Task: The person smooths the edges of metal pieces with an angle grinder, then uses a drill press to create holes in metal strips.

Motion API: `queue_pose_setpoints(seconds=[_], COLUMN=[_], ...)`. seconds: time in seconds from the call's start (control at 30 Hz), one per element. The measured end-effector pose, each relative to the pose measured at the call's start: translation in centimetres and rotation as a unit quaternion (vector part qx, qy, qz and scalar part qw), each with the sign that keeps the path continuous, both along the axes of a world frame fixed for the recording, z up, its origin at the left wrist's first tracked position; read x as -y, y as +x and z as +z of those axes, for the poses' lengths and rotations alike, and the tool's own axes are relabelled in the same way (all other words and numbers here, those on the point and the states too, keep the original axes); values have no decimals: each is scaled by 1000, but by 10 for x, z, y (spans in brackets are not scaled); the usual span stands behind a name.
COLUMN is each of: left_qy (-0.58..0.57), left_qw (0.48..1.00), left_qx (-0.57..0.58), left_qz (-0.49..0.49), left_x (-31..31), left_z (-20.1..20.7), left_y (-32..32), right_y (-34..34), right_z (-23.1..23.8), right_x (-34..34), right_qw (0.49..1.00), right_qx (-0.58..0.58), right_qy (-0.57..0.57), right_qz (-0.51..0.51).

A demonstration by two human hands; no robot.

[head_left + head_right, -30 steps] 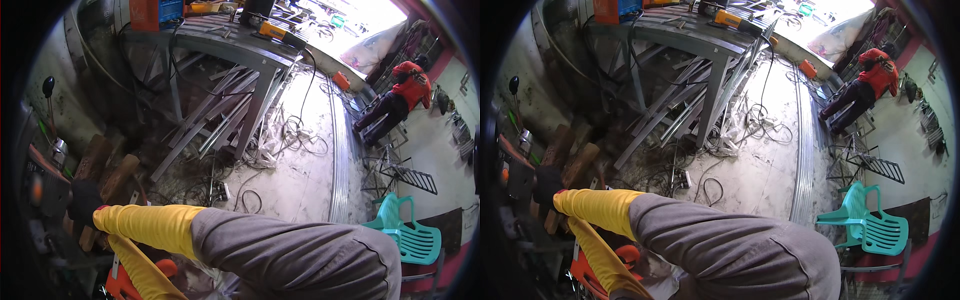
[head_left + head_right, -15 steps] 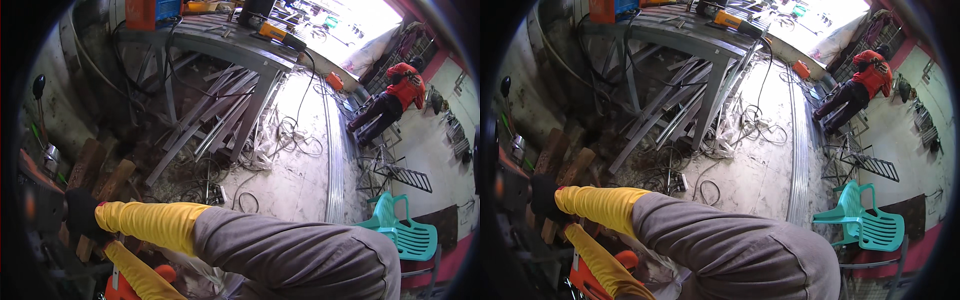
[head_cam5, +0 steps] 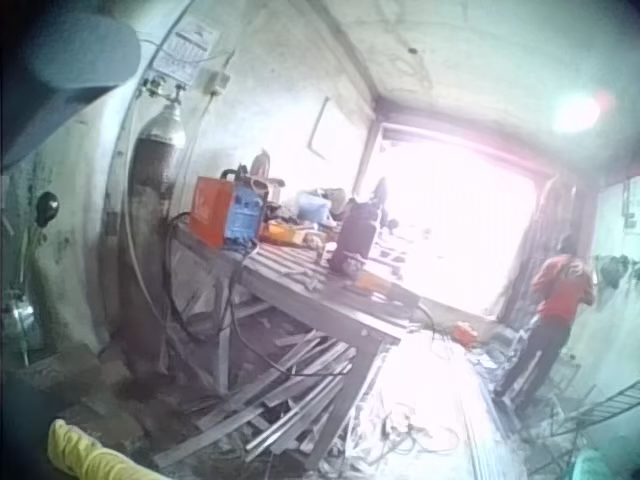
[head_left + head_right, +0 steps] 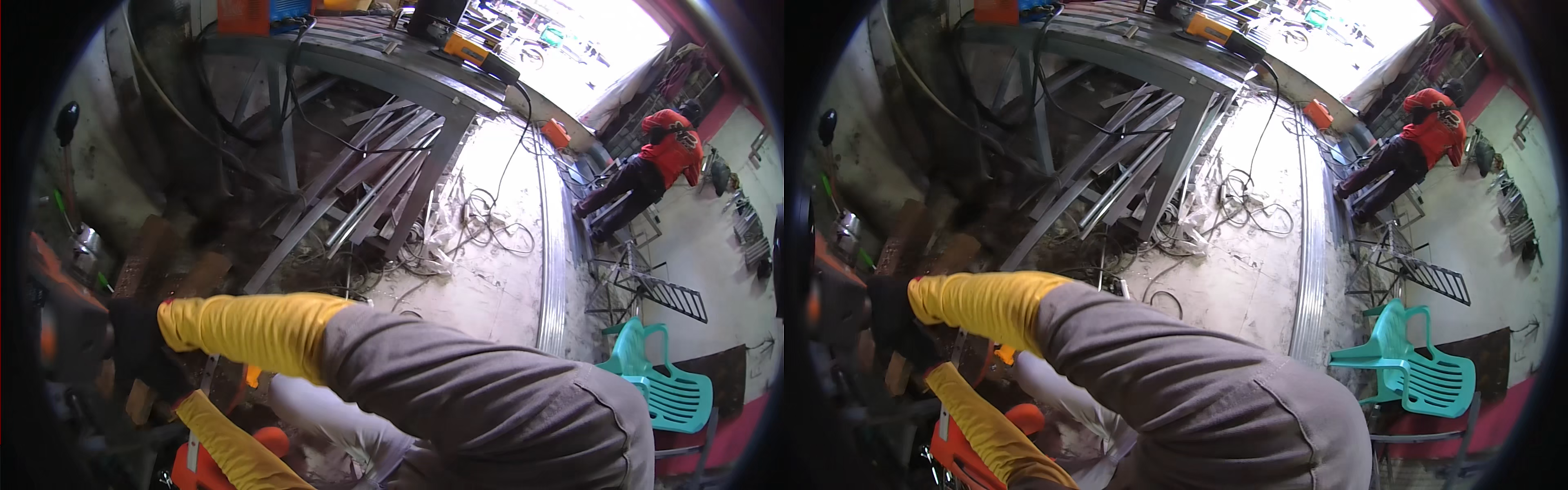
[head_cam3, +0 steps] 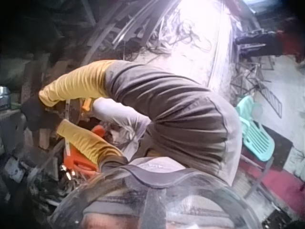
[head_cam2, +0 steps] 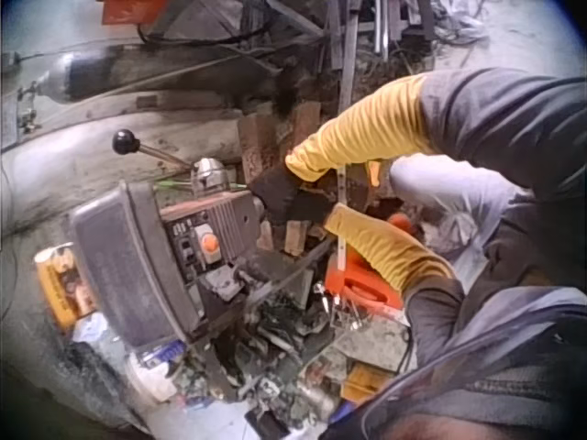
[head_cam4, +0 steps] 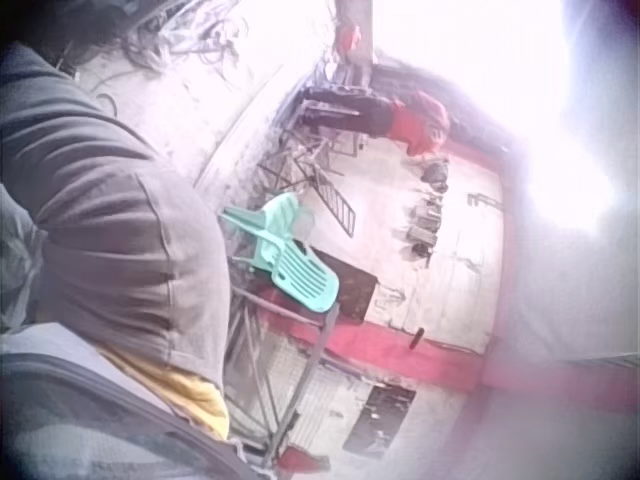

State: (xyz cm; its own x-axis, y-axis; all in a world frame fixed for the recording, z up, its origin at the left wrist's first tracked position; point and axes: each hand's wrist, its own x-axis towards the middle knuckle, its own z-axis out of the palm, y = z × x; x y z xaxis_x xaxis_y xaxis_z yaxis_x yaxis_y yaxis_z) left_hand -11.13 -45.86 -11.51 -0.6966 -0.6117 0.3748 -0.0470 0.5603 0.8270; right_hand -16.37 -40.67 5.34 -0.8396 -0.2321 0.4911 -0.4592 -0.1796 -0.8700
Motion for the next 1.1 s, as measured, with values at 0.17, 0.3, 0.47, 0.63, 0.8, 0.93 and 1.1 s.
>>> queue_pose_setpoints(seconds=[0.17, 0.3, 0.47, 0.63, 0.8, 0.93, 1.1], left_qy=[-7, -278, 132, 200, 194, 119, -157], left_qw=[999, 954, 944, 873, 878, 948, 977], left_qx=[-36, -52, -184, -182, -134, -128, -20], left_qz=[10, 103, 240, 406, 417, 268, 143], left_x=[1, 41, -60, -105, -134, -118, -98], left_z=[63, 43, 72, 76, 96, 88, 125], left_y=[7, 85, 283, 484, 471, 381, 243], right_y=[-75, -86, -72, -46, -36, -48, -16], right_z=[3, 13, -5, -50, -101, -139, -159], right_x=[-7, -6, -75, -256, -317, -332, -402], right_qw=[926, 901, 895, 937, 955, 945, 891], right_qx=[-141, -196, -196, -223, -84, -125, -85], right_qy=[113, 231, 266, 239, 253, 257, 417], right_qz=[333, 310, 299, 124, 133, 157, 160])
